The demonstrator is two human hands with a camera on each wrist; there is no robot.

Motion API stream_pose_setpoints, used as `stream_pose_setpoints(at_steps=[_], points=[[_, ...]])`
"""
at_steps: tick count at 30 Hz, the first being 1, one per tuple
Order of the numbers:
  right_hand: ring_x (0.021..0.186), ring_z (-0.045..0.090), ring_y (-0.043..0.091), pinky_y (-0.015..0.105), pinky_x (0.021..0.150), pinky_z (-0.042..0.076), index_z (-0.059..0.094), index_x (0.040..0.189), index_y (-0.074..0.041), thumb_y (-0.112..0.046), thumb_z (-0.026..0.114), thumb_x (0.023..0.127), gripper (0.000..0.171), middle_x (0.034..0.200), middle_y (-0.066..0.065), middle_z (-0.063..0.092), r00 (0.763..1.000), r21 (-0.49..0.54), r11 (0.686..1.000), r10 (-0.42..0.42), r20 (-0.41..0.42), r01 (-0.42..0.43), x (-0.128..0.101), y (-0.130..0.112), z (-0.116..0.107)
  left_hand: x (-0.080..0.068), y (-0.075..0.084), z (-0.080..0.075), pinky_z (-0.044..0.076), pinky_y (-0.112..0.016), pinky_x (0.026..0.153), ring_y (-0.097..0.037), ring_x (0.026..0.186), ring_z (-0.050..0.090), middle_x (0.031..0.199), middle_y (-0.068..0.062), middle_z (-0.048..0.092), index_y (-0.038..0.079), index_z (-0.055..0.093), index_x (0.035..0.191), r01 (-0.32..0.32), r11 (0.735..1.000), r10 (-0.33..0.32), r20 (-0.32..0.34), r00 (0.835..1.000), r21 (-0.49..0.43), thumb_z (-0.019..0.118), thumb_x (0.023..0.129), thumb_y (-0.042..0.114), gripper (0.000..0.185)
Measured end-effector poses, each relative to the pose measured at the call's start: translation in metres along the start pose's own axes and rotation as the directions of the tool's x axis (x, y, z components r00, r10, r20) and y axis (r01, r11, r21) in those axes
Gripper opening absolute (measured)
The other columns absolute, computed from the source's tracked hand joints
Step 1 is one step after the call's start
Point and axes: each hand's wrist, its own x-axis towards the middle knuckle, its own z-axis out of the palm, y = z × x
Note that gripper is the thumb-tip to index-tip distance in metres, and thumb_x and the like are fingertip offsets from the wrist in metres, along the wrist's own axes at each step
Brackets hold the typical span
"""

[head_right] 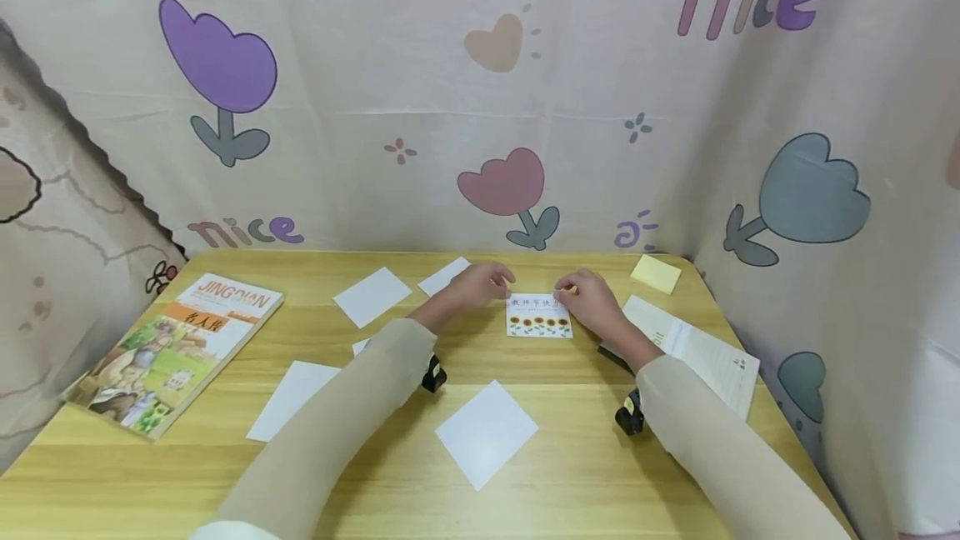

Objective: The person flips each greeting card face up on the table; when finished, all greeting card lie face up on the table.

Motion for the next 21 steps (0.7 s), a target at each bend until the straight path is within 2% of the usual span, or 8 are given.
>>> stream_pose_setpoints(at_steps=[3, 5, 10, 14, 17, 21], points=[[0.094, 0.055, 0.027, 0.038, 0.080, 0.045, 0.072, 0.110, -0.004, -0.017, 0.066, 0.098, 0.019, 0.110, 0.014, 0.065, 1.000, 0.036, 0.999, -0.029, 0.001, 0.029, -0.012, -0.015, -0.002, -0.009, 0.005, -0.007, 0.048, -0.039, 0.088, -0.016, 0.097, 0.063, 0.106, 0.002, 0.068, 0.015, 0.066, 0.126, -0.021, 0.998, 0.022, 0.027, 0.999, -0.059, 0.067, 0.097, 0.022, 0.030], [0.094, 0.056, 0.025, 0.035, 0.078, 0.044, 0.073, 0.110, -0.004, -0.016, 0.068, 0.096, 0.018, 0.109, 0.012, 0.066, 0.998, 0.066, 0.996, -0.057, 0.017, 0.056, -0.021, -0.025, 0.000, -0.020, 0.007, -0.013, 0.048, -0.041, 0.089, -0.016, 0.098, 0.063, 0.106, 0.002, 0.069, 0.015, 0.066, 0.127, -0.040, 0.998, 0.042, 0.044, 0.998, -0.052, 0.067, 0.097, 0.022, 0.031], [0.091, 0.057, 0.020, 0.032, 0.077, 0.048, 0.073, 0.109, -0.005, -0.013, 0.072, 0.093, 0.018, 0.104, 0.007, 0.068, 0.990, 0.135, 0.983, -0.133, 0.051, 0.125, -0.047, -0.046, 0.010, -0.060, 0.004, -0.025, 0.049, -0.041, 0.083, -0.015, 0.096, 0.064, 0.103, 0.005, 0.070, 0.017, 0.067, 0.126, -0.086, 0.996, 0.084, 0.051, 0.995, 0.033, 0.071, 0.095, 0.024, 0.031], [0.087, 0.056, 0.015, 0.028, 0.075, 0.049, 0.073, 0.109, -0.007, -0.013, 0.074, 0.091, 0.019, 0.100, 0.005, 0.066, 0.981, 0.200, 0.969, -0.169, 0.100, 0.146, -0.065, -0.056, 0.021, -0.094, -0.007, -0.026, 0.047, -0.031, 0.070, -0.012, 0.082, 0.060, 0.098, 0.008, 0.069, 0.016, 0.068, 0.122, -0.116, 0.991, 0.114, 0.041, 0.993, 0.063, 0.072, 0.094, 0.023, 0.029], [0.085, 0.055, 0.013, 0.025, 0.073, 0.049, 0.071, 0.109, -0.008, -0.016, 0.074, 0.091, 0.020, 0.099, 0.003, 0.064, 0.967, 0.246, 0.958, -0.191, 0.168, 0.147, -0.078, -0.062, 0.031, -0.120, -0.015, -0.022, 0.046, -0.026, 0.062, -0.011, 0.072, 0.056, 0.096, 0.009, 0.068, 0.014, 0.068, 0.121, -0.128, 0.991, 0.126, 0.060, 0.990, 0.029, 0.071, 0.095, 0.020, 0.028], [0.090, 0.056, 0.013, 0.023, 0.077, 0.051, 0.071, 0.111, -0.010, -0.015, 0.075, 0.091, 0.021, 0.103, 0.002, 0.063, 0.935, 0.275, 0.942, -0.261, 0.242, 0.192, -0.090, -0.069, 0.042, -0.151, -0.023, -0.013, 0.049, -0.025, 0.060, -0.011, 0.069, 0.057, 0.093, 0.007, 0.067, 0.009, 0.067, 0.121, -0.118, 0.989, 0.127, 0.103, 0.987, -0.090, 0.070, 0.095, 0.015, 0.026]])
